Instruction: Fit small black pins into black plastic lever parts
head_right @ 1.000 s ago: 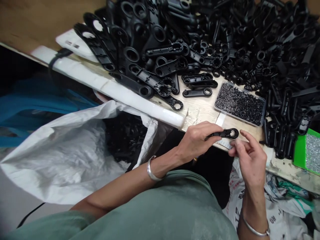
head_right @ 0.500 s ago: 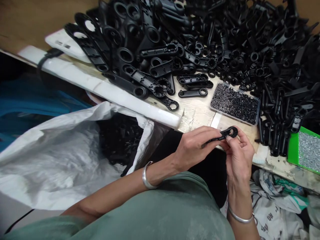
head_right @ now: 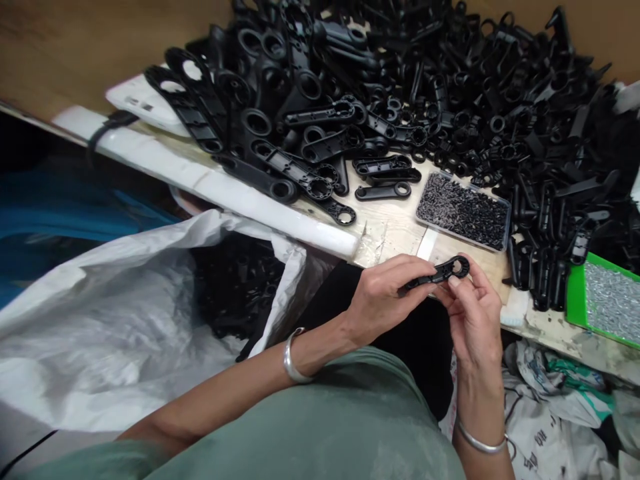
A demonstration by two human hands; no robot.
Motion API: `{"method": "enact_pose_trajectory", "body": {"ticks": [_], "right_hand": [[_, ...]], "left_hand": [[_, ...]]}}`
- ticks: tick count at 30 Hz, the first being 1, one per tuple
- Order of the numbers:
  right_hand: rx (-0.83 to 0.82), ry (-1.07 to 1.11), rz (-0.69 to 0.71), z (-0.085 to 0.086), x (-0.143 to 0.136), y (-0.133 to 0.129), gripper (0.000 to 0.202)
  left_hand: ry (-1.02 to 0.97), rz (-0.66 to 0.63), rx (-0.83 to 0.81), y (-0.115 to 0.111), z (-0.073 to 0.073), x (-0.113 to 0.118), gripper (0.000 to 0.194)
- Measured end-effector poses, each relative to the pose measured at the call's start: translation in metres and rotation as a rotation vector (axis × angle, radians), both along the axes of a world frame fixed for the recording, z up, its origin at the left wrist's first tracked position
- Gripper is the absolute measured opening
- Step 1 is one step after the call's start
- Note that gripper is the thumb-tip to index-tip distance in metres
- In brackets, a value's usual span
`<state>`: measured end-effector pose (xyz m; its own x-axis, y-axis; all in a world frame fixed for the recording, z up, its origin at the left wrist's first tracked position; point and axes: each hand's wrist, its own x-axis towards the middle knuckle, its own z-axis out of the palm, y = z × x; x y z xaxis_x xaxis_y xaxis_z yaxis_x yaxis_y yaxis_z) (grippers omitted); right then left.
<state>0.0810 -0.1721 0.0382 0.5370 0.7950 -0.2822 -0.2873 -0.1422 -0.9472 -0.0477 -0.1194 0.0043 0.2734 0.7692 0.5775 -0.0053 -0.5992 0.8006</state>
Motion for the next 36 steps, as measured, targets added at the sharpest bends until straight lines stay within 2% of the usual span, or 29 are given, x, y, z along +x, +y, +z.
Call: {"method": "enact_pose_trajectory", "body": {"ticks": [4, 6, 9, 11, 13, 15, 17, 19, 22, 26, 30, 33, 36], "right_hand": [[-0.007, -0.091, -0.054, -0.007, -0.004, 0.000, 0.042], [-0.036, -0.166, -0.001, -0.006, -0.001, -0.002, 0.048], [-0.106, -0.326, 0.118, 0.006, 0.019, -0.012, 0.054], [-0.134, -0.468, 0.110, 0.021, 0.044, -0.021, 0.056], [-0.173, -0.712, 0.029, 0.038, 0.077, -0.029, 0.057], [-0.306, -1.101, -0.073, 0.054, 0.113, -0.035, 0.054], [-0.501, -1.453, -0.037, 0.066, 0.147, -0.037, 0.055], [-0.608, -1.578, 0.067, 0.070, 0.173, -0.035, 0.055], [-0.611, -1.579, 0.170, 0.064, 0.195, -0.026, 0.052], [-0.525, -1.585, 0.207, 0.043, 0.204, -0.018, 0.049], [-0.457, -1.679, 0.157, 0.033, 0.199, -0.025, 0.045], [-0.390, -1.724, 0.107, 0.034, 0.180, -0.032, 0.037], [-0.284, -1.693, 0.209, 0.033, 0.151, -0.033, 0.030]], "left_hand": [[0.030, -0.005, 0.032, -0.007, -0.002, 0.002, 0.010], [0.036, -0.032, 0.030, -0.010, -0.004, 0.003, 0.009], [0.044, -0.122, 0.048, -0.009, -0.006, 0.002, 0.014], [0.061, -0.132, 0.108, -0.004, -0.004, -0.003, 0.018], [0.089, -0.071, 0.172, 0.004, -0.001, -0.010, 0.013], [0.141, 0.013, 0.230, 0.015, 0.001, -0.019, 0.005], [0.209, 0.104, 0.278, 0.025, 0.003, -0.028, 0.007], [0.273, 0.196, 0.317, 0.035, 0.003, -0.038, 0.009], [0.363, 0.324, 0.346, 0.046, 0.005, -0.050, 0.009], [0.486, 0.436, 0.330, 0.058, 0.008, -0.064, 0.009], [0.548, 0.447, 0.293, 0.068, 0.006, -0.075, 0.010], [0.572, 0.429, 0.287, 0.070, 0.002, -0.078, 0.010], [0.587, 0.436, 0.285, 0.069, 0.001, -0.077, 0.010]]}}
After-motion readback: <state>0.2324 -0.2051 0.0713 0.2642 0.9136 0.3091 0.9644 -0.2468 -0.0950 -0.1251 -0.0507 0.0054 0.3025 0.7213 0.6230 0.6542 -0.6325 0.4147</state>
